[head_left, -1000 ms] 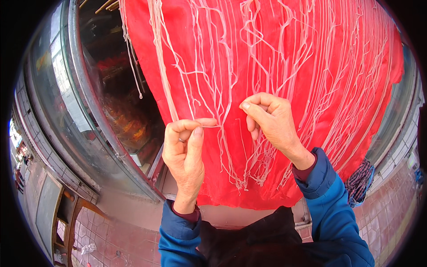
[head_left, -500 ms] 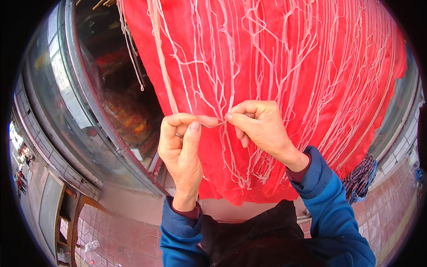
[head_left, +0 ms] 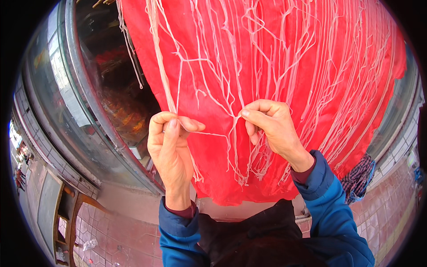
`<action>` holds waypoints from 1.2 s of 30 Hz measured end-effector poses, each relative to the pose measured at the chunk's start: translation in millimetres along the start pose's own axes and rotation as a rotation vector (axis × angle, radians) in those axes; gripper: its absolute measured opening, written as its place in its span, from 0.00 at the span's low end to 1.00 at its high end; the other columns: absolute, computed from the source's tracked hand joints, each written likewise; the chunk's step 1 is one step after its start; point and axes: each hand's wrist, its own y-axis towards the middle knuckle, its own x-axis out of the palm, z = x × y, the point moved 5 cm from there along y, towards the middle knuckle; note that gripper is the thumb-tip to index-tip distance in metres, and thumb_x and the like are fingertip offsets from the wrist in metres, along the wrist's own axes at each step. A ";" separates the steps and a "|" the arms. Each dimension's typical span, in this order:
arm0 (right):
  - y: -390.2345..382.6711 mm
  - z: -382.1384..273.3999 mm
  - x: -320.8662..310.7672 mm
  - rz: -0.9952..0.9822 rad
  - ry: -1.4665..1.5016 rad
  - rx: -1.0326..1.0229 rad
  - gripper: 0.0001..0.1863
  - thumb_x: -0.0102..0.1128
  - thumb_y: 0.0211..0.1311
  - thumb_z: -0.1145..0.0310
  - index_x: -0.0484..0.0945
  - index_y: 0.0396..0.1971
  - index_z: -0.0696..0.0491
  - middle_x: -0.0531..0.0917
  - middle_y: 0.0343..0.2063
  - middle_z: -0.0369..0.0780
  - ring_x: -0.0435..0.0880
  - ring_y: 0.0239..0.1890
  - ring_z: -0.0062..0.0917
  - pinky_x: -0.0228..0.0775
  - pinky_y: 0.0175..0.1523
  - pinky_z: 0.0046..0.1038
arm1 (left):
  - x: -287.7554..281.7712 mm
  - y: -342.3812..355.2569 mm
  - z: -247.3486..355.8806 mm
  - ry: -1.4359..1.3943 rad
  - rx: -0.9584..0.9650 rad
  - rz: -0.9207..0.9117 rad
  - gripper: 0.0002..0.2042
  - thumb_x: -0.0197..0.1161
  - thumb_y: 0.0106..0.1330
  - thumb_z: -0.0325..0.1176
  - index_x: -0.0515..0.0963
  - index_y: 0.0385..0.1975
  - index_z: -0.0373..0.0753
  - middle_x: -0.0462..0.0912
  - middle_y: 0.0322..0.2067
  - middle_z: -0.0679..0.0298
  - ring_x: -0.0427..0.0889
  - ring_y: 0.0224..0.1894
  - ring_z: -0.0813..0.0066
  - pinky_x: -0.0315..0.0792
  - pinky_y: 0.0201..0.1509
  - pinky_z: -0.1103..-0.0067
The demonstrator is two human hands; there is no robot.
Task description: The person repairs a red fishing net by hand, repeatedly tying white strings to the net's mesh. The hands work continuously on the net, pulling and knotting individual strands to mend or reinforce the structure.
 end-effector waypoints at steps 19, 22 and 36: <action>14.1 11.7 -2.7 0.041 0.000 -0.028 0.06 0.56 0.63 0.71 0.78 0.31 0.58 0.78 0.16 0.37 0.74 0.14 0.16 0.64 0.19 0.16 | -25.9 -28.7 46.8 0.056 -0.034 0.151 0.03 0.50 0.69 0.27 0.69 0.38 0.37 0.72 0.20 0.63 0.70 0.18 0.77 0.65 0.22 0.80; 16.7 12.2 -3.9 0.049 -0.005 -0.034 0.06 0.56 0.63 0.71 0.78 0.31 0.58 0.78 0.16 0.37 0.74 0.14 0.16 0.64 0.19 0.16 | -27.4 -25.1 54.7 0.091 -0.027 0.127 0.03 0.51 0.68 0.26 0.69 0.39 0.36 0.73 0.20 0.62 0.70 0.17 0.78 0.65 0.21 0.82; -41.5 62.4 43.0 0.095 -0.024 0.077 0.05 0.59 0.61 0.74 0.78 0.32 0.61 0.78 0.16 0.34 0.73 0.17 0.10 0.63 0.19 0.14 | -23.5 -37.6 56.0 0.119 -0.055 0.140 0.14 0.56 0.65 0.25 0.68 0.50 0.34 0.75 0.23 0.60 0.73 0.20 0.77 0.69 0.25 0.80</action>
